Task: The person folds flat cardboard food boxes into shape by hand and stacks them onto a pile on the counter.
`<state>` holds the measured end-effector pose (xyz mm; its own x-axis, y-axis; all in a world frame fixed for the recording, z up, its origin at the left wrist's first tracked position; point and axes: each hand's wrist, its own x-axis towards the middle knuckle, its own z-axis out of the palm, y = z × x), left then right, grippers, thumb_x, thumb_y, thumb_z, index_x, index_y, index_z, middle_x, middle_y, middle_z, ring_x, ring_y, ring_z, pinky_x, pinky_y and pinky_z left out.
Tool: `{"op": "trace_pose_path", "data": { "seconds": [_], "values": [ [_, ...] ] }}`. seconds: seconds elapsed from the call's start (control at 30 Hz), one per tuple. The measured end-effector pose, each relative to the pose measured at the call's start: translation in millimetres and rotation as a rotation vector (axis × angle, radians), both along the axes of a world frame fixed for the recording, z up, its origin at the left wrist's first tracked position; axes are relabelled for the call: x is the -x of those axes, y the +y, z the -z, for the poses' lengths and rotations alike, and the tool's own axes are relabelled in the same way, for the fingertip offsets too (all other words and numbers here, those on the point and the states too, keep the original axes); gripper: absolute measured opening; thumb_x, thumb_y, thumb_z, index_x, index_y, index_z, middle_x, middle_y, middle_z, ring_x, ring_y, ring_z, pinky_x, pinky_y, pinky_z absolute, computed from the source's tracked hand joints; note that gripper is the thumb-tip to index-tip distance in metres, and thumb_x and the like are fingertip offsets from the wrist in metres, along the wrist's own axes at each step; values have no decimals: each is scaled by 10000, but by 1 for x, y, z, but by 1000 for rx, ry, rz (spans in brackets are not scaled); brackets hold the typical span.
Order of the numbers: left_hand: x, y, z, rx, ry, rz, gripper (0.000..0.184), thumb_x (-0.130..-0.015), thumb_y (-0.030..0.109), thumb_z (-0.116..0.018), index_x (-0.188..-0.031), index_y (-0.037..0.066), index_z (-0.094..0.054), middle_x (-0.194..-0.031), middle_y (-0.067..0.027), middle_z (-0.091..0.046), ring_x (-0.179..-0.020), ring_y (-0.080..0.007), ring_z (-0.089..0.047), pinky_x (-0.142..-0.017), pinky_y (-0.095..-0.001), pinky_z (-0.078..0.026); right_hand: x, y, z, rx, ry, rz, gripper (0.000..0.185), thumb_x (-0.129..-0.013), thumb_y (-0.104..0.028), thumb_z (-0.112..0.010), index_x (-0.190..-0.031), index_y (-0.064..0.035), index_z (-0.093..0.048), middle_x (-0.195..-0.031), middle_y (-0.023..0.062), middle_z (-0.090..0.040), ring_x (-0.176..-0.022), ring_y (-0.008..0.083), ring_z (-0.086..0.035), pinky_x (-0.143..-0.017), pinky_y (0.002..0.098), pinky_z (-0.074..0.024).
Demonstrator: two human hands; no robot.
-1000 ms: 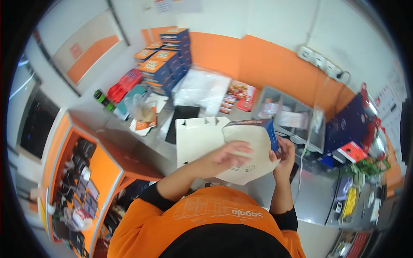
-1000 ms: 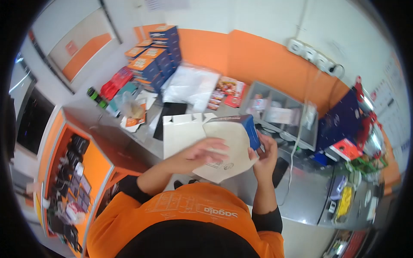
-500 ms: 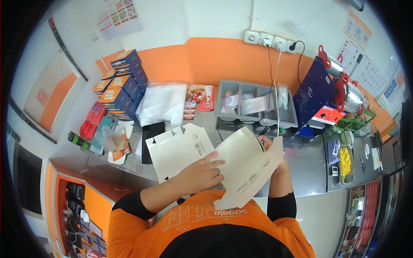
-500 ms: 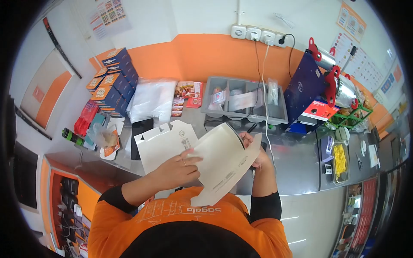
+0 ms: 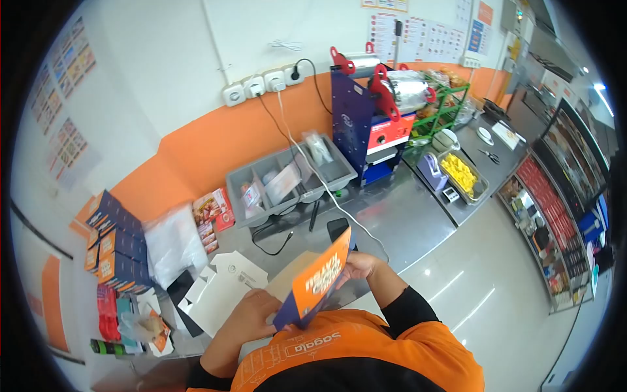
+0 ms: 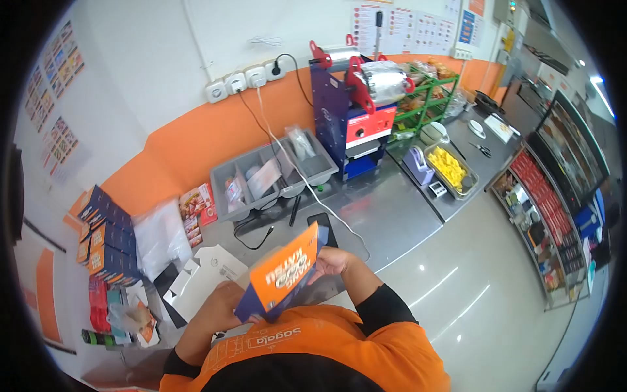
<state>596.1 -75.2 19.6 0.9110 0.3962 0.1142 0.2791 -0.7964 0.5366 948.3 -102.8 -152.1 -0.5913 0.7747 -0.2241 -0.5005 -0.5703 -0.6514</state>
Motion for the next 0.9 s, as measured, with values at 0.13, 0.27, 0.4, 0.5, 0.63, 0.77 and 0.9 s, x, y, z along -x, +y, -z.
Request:
{"op": "trace_pose_path", "data": {
  "seconds": [0.13, 0.27, 0.4, 0.5, 0.63, 0.77, 0.9],
  "values": [
    [-1, -1, 18, -100, 39, 206, 213, -760, 220, -756, -941, 122, -703, -914, -30, -657, -944, -247, -637, -882, -393, -475, 16, -25, 13, 143, -22, 25, 601, -1015, -458, -531, -1433, -29, -494, -1322, 174, -642, -1128, 316, -683, -853, 525, -612],
    [-8, -8, -6, -150, 12, 350, 162, -754, 155, -724, -913, 126, -713, -915, -19, -660, -962, -246, -637, -933, -391, -478, 7, -33, 45, -9, -75, -123, 665, -1014, -457, -528, -1512, -47, -369, -1368, 167, -608, -1174, 320, -658, -948, 515, -569],
    [-10, 7, -16, -121, 45, 561, 215, -790, 109, -734, -1005, 107, -725, -1013, -22, -682, -1047, -236, -641, -1050, -379, -440, 14, -43, 54, -47, -137, 260, 672, -1022, -448, -536, -1543, -80, -326, -1413, 156, -572, -1235, 291, -616, -1029, 444, -521],
    [23, 36, 38, 462, -58, 315, 291, -879, 88, -725, -1167, 79, -681, -1148, -75, -674, -1148, -226, -605, -1042, -411, -459, 41, -43, -9, -319, -162, 555, 649, -1040, -341, -563, -1580, -109, -287, -1451, 124, -542, -1277, 217, -566, -1084, 372, -462],
    [61, 79, 82, 1168, -267, 159, 444, -904, -9, -681, -1338, 40, -604, -1324, -123, -640, -1166, -250, -640, -964, -395, -532, 72, -93, -82, -320, -241, 596, 402, -1042, -250, -545, -1311, 41, -609, -1318, 91, -643, -1258, 186, -566, -1127, 365, -390],
    [71, 43, 82, 1520, -558, 122, 434, -906, 22, -690, -1331, 15, -602, -1323, -135, -642, -1152, -255, -649, -947, -399, -548, 116, -133, -105, -574, 249, 414, 425, -961, -233, -693, -1258, 65, -629, -1282, 89, -668, -1154, 167, -628, -1021, 329, -479],
    [78, 18, 95, 1820, -495, 10, 565, -817, 117, -822, -1322, -15, -605, -1263, -126, -676, -1165, -209, -631, -986, -388, -502, 157, -166, -117, -585, -15, 440, 560, -805, -154, -863, -1259, 73, -625, -1207, 78, -705, -1039, 136, -671, -926, 283, -528]
  ]
}}
